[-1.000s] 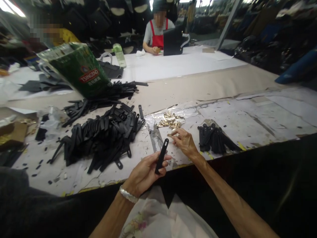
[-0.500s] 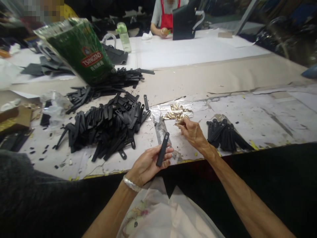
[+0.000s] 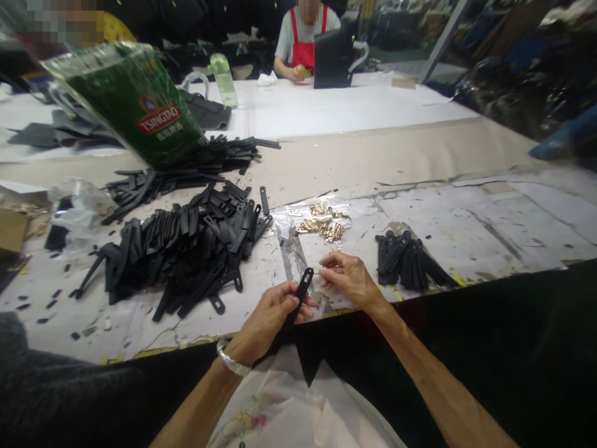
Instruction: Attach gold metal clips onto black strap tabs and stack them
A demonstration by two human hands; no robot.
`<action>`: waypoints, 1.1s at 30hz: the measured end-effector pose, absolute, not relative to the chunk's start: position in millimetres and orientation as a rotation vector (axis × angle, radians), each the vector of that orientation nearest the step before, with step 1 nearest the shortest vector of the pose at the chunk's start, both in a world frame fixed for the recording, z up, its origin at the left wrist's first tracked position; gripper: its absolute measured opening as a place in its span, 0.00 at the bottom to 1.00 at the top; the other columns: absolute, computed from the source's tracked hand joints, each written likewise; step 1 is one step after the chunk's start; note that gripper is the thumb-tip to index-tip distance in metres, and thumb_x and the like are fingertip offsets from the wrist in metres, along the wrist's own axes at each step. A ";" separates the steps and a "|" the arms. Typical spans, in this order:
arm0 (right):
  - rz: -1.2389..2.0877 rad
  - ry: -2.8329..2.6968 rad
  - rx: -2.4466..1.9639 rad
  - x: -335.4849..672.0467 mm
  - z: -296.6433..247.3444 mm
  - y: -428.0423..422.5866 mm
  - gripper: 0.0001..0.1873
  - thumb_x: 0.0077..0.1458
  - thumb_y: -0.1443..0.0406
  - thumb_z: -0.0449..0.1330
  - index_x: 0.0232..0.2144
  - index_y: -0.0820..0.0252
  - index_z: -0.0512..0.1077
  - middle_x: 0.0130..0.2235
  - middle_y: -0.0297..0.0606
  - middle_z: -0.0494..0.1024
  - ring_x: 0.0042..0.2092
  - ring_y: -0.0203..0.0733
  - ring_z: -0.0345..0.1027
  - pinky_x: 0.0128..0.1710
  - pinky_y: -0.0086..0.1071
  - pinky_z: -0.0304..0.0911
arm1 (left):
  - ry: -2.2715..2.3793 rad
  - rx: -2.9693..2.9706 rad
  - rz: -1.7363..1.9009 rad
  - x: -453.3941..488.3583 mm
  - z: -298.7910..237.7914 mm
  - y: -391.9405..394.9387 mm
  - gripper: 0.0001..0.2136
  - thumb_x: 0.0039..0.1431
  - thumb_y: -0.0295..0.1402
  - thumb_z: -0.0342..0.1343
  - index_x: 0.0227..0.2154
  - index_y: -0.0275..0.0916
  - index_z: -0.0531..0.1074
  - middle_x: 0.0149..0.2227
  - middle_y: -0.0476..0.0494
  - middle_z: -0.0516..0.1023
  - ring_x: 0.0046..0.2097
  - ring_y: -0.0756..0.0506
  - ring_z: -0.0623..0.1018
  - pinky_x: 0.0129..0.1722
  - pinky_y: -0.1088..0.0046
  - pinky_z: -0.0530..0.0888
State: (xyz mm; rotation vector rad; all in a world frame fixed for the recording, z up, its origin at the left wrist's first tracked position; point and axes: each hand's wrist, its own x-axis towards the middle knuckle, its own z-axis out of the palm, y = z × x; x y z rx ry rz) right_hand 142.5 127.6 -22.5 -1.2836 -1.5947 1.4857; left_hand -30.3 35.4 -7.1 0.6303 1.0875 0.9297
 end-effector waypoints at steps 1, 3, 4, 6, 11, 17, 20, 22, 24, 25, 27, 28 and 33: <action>1.510 -1.568 -1.281 142.1 -22.3 123.9 0.08 0.46 0.63 0.64 0.29 0.61 0.72 0.21 0.33 0.76 0.23 0.40 0.72 0.25 0.31 0.68 | 1.133 0.717 0.920 -30.1 -8.3 36.9 0.09 0.55 0.37 0.57 0.32 0.35 0.71 0.29 0.45 0.76 0.27 0.53 0.71 0.29 0.78 0.67; 1.553 -1.528 -1.267 141.7 -21.3 117.4 0.08 0.46 0.63 0.64 0.29 0.62 0.74 0.21 0.34 0.77 0.23 0.38 0.72 0.26 0.30 0.68 | 1.243 0.902 0.906 -30.0 -11.7 40.9 0.11 0.58 0.39 0.53 0.30 0.36 0.69 0.25 0.49 0.73 0.23 0.54 0.67 0.24 0.79 0.62; 1.578 -1.501 -1.254 141.9 -20.8 114.6 0.08 0.46 0.63 0.64 0.30 0.63 0.75 0.21 0.34 0.77 0.23 0.37 0.71 0.27 0.30 0.68 | 1.305 0.984 0.900 -30.2 -13.5 43.3 0.12 0.59 0.41 0.51 0.29 0.37 0.68 0.23 0.50 0.72 0.21 0.54 0.65 0.22 0.78 0.61; 1.642 -1.426 -1.219 143.3 -20.3 110.1 0.11 0.48 0.62 0.64 0.33 0.64 0.76 0.23 0.35 0.78 0.24 0.36 0.72 0.29 0.31 0.68 | 1.405 1.098 0.894 -31.2 -15.9 48.4 0.12 0.61 0.42 0.48 0.30 0.39 0.66 0.21 0.53 0.70 0.19 0.53 0.63 0.19 0.78 0.58; 1.734 -1.233 -1.142 149.5 -21.0 104.0 0.16 0.48 0.60 0.65 0.38 0.65 0.75 0.26 0.36 0.80 0.26 0.36 0.73 0.33 0.33 0.69 | 1.489 1.231 0.946 -36.4 -13.1 60.0 0.12 0.61 0.42 0.48 0.28 0.40 0.65 0.20 0.54 0.69 0.20 0.53 0.65 0.21 0.78 0.62; 1.734 -1.136 -1.142 149.8 -15.7 103.4 0.13 0.45 0.61 0.68 0.32 0.64 0.74 0.24 0.35 0.80 0.25 0.35 0.72 0.31 0.30 0.68 | 1.360 0.928 0.989 -32.7 -5.0 68.0 0.16 0.54 0.46 0.56 0.28 0.36 0.66 0.24 0.51 0.70 0.20 0.56 0.63 0.19 0.81 0.56; 1.733 -1.142 -1.119 147.3 -11.8 103.7 0.12 0.45 0.61 0.68 0.31 0.64 0.75 0.25 0.36 0.80 0.26 0.35 0.73 0.33 0.31 0.69 | 1.350 0.901 0.968 -28.6 -3.8 67.5 0.17 0.52 0.46 0.59 0.30 0.36 0.66 0.23 0.54 0.66 0.20 0.57 0.60 0.19 0.82 0.55; 1.731 -1.142 -1.115 145.7 -10.2 103.5 0.12 0.45 0.62 0.67 0.32 0.63 0.75 0.25 0.36 0.80 0.27 0.36 0.74 0.34 0.31 0.70 | 1.397 0.993 0.941 -27.7 -4.9 66.5 0.16 0.52 0.46 0.59 0.32 0.36 0.69 0.20 0.56 0.62 0.21 0.56 0.59 0.20 0.81 0.55; 1.735 -1.139 -1.117 144.4 -9.7 103.3 0.12 0.45 0.62 0.68 0.32 0.63 0.75 0.25 0.36 0.80 0.27 0.36 0.74 0.34 0.32 0.70 | 1.460 1.109 0.916 -28.0 -6.5 65.8 0.15 0.52 0.44 0.59 0.32 0.36 0.71 0.20 0.56 0.61 0.21 0.55 0.59 0.20 0.80 0.55; 1.739 -1.139 -1.116 143.8 -9.8 103.3 0.12 0.45 0.62 0.68 0.32 0.63 0.75 0.25 0.36 0.80 0.27 0.36 0.74 0.33 0.32 0.70 | 1.486 1.155 0.911 -28.2 -7.2 65.7 0.14 0.52 0.43 0.59 0.32 0.35 0.72 0.20 0.55 0.62 0.22 0.55 0.59 0.20 0.80 0.55; 1.754 -1.148 -1.106 142.6 -10.0 103.5 0.12 0.45 0.62 0.68 0.32 0.64 0.75 0.25 0.36 0.80 0.27 0.37 0.74 0.33 0.32 0.70 | 1.526 1.213 0.911 -28.1 -7.8 66.0 0.13 0.51 0.41 0.60 0.31 0.35 0.73 0.21 0.54 0.64 0.22 0.54 0.61 0.20 0.79 0.57; 1.759 -1.152 -1.099 141.9 -9.9 103.7 0.12 0.45 0.62 0.68 0.31 0.64 0.75 0.25 0.36 0.80 0.27 0.37 0.74 0.33 0.32 0.70 | 1.538 1.226 0.911 -27.7 -7.7 66.5 0.13 0.50 0.41 0.61 0.30 0.35 0.72 0.21 0.54 0.65 0.23 0.53 0.61 0.20 0.79 0.58; 1.765 -1.135 -1.081 137.4 -5.8 104.7 0.13 0.43 0.61 0.69 0.29 0.63 0.75 0.24 0.35 0.80 0.26 0.37 0.74 0.33 0.32 0.70 | 1.539 1.266 0.903 -25.0 -5.3 69.5 0.15 0.47 0.42 0.62 0.30 0.36 0.70 0.19 0.55 0.64 0.22 0.53 0.62 0.21 0.79 0.59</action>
